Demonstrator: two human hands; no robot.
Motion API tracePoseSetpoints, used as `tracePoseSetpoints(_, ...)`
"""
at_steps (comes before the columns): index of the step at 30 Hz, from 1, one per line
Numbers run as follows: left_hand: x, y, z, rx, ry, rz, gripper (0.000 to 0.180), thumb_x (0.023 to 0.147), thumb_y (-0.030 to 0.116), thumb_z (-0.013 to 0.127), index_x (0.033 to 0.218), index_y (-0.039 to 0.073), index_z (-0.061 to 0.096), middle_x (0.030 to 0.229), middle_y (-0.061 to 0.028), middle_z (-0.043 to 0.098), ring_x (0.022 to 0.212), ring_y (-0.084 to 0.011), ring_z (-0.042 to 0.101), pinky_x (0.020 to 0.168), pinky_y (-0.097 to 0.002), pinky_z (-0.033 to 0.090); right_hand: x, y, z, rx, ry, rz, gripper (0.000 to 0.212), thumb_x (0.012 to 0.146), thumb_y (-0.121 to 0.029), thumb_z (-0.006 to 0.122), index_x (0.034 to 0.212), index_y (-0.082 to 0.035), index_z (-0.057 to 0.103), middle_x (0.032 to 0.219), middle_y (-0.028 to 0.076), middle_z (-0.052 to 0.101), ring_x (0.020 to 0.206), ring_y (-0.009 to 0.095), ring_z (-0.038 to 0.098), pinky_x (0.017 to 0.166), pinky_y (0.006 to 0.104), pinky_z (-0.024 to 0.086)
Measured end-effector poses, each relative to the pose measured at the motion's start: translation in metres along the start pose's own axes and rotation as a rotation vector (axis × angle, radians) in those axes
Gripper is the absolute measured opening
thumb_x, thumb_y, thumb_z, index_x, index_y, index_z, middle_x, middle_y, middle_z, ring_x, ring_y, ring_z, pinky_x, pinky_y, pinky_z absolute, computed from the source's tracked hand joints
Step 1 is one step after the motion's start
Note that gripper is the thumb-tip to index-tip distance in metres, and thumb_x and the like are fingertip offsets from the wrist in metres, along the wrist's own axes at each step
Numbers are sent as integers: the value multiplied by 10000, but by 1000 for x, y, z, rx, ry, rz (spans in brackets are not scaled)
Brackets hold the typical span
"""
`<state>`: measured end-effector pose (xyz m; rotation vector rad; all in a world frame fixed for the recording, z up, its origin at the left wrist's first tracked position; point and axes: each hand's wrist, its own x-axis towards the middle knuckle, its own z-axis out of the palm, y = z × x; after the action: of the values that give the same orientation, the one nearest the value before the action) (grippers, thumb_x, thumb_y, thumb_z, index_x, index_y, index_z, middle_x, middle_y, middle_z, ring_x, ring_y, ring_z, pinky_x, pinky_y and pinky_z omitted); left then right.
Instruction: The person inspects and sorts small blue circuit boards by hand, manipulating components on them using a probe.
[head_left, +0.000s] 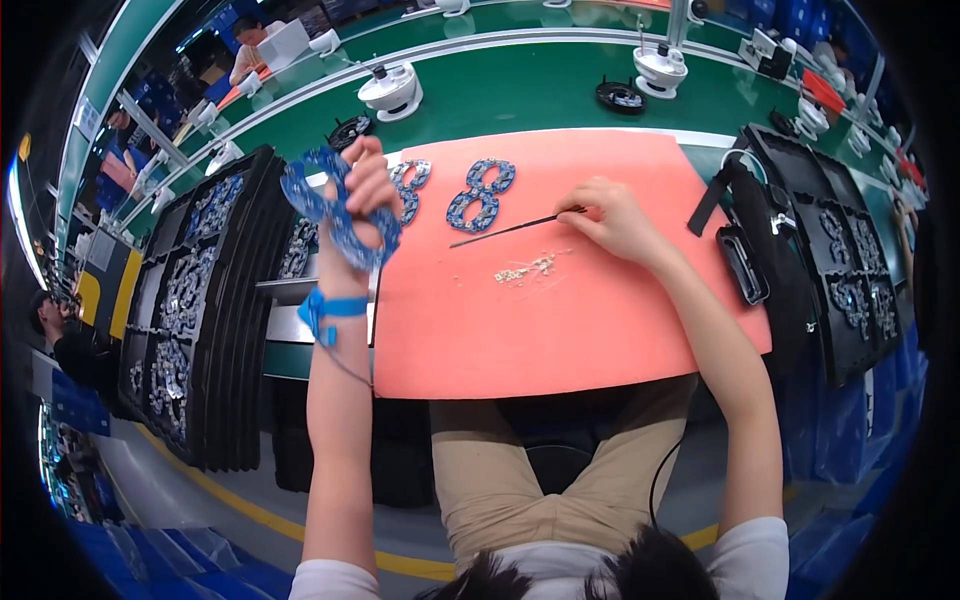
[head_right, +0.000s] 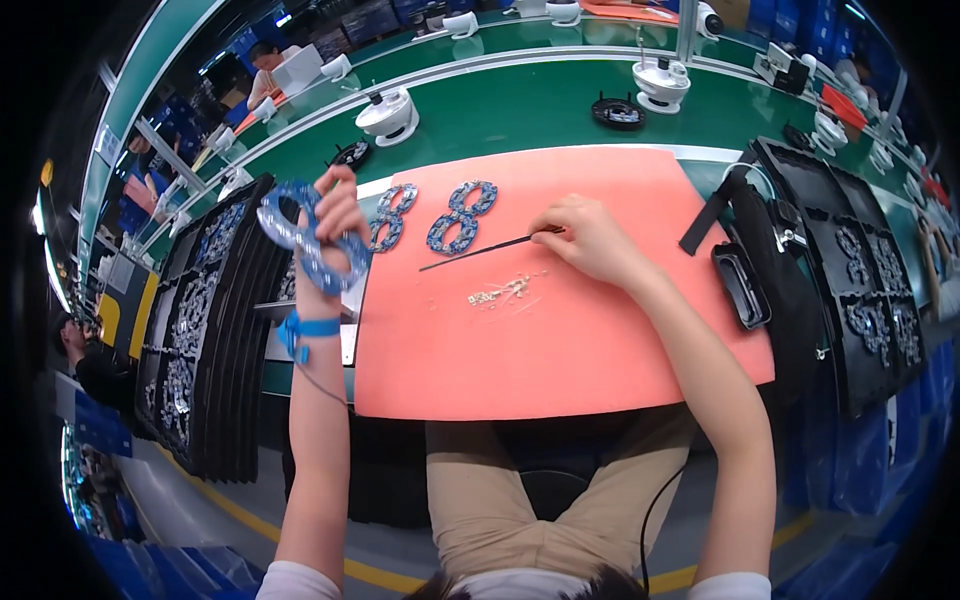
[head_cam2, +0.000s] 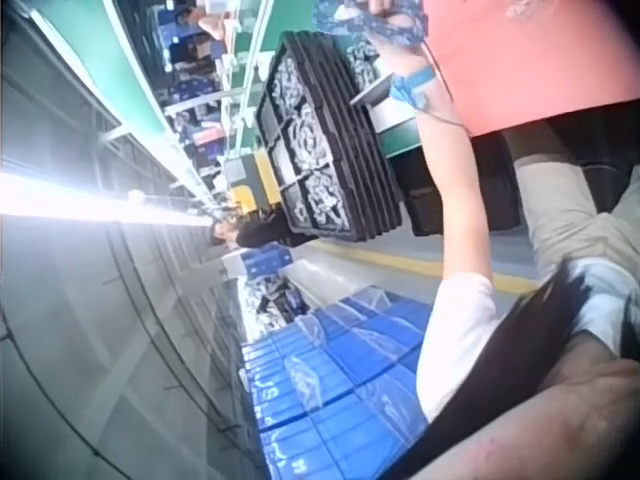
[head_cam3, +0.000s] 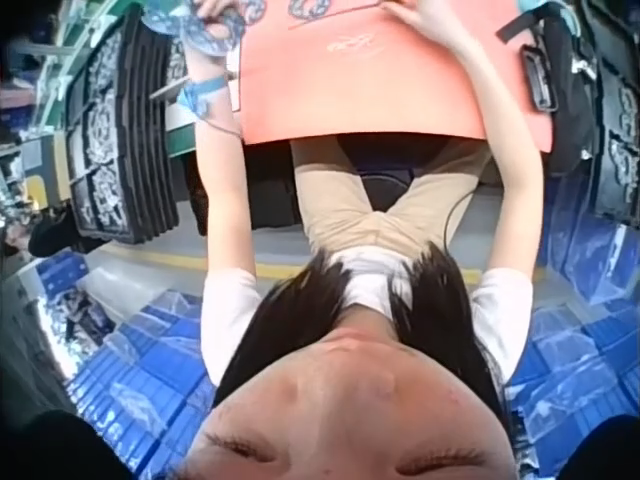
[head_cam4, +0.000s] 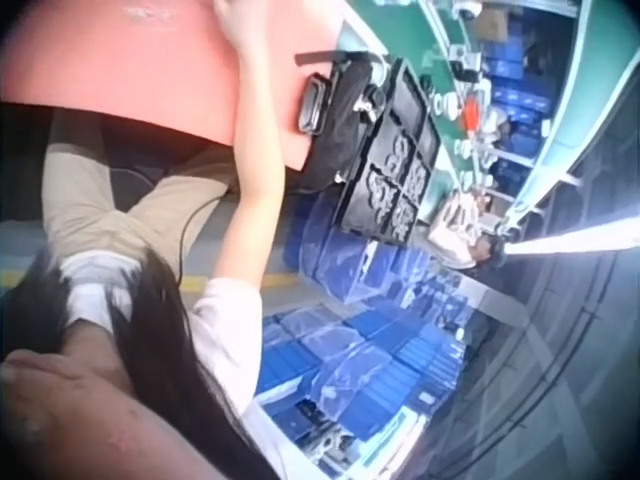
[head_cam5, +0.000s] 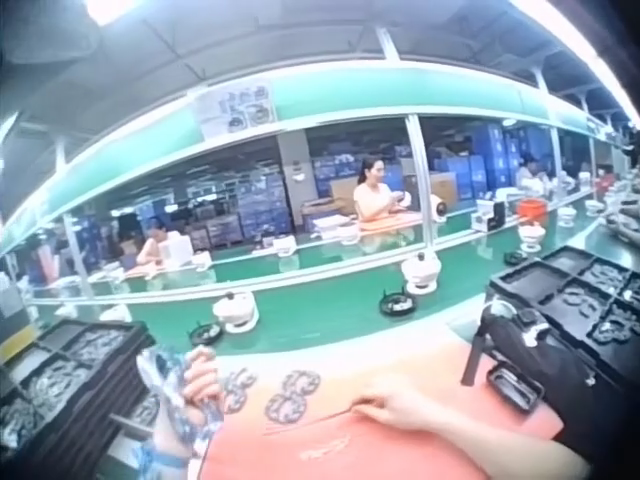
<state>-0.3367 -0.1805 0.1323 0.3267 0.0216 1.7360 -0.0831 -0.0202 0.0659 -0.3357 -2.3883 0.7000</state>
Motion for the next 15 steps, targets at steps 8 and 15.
tracePoseSetpoints(8,28,6,-8,-107,-175,-74,155,929,107,420,904,-40,464,620,-12,382,439,-85,397,431,-197,321,46,-7,54,-85,-146,-240,108,761,-107,632,821,-20,652,842,98,614,803,278,584,726,379,471)
tracePoseSetpoints(15,40,-13,-33,-10,50,-258,199,944,122,357,841,-7,470,545,-4,369,375,-97,363,392,-213,292,33,11,29,-93,-220,-320,79,749,-74,641,814,-31,653,809,87,613,798,258,571,748,358,457)
